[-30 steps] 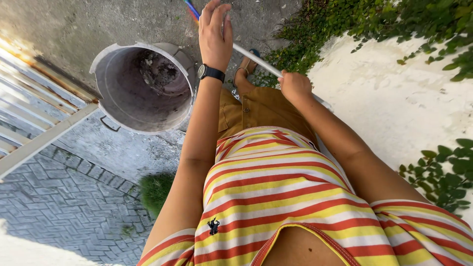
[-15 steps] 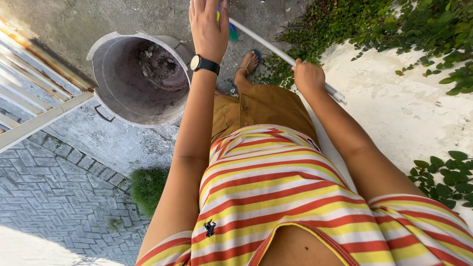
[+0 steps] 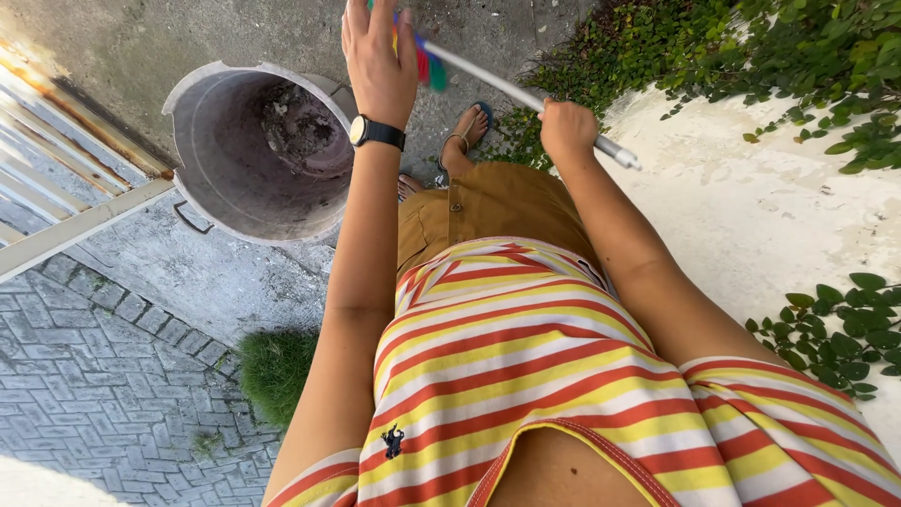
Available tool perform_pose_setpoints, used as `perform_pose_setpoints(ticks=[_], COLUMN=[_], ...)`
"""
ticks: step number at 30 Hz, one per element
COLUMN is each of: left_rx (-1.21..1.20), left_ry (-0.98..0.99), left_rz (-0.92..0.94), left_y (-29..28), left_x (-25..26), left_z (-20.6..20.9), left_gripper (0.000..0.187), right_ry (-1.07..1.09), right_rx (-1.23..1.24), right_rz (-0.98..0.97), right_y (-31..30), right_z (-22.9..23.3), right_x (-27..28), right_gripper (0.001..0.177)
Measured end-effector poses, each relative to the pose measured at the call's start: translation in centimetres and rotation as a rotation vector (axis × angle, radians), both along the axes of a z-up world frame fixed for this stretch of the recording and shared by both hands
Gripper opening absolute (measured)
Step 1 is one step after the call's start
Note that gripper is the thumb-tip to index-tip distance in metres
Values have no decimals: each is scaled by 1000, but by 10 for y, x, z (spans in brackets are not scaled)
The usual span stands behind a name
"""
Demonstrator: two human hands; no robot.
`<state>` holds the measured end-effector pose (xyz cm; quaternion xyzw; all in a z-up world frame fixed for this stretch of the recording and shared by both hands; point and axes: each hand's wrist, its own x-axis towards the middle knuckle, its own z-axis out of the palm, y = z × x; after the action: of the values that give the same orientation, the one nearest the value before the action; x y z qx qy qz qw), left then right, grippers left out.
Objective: Sweeping dry leaves and trash into a pile and then into a bucket in an outdoor area.
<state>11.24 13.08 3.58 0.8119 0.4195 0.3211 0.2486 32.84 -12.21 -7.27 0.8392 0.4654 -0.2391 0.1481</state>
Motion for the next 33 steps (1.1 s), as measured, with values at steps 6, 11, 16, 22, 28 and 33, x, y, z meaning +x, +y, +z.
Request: perform_pose_setpoints(ticks=[6,11,16,22,28,33], left_rx=[-13,-40,-16,-35,-41,-23], left_ry=[-28,-20,-10,-19,-7,-7], left_rz=[26,-26,-22,-39,-63,-96], left_y=[-5,-1,8,3,7,9], left_x=[-1,18,25,40,60,64], left_z=[5,3,3,-9,0,0], left_gripper=[25,25,24,24,22,21], right_ry=[230,252,-32,-168,122,-11], right_rx=[142,-143,-195,75,137,-81], right_rz=[-85,-123,-32,45,-55,-63], right_y=[-27,-2,32,18,21,64], right_z=[40,28,-16,-13,12,-11], right_x=[-19,24,97,70,75,102], right_gripper=[36,28,30,36,31,34])
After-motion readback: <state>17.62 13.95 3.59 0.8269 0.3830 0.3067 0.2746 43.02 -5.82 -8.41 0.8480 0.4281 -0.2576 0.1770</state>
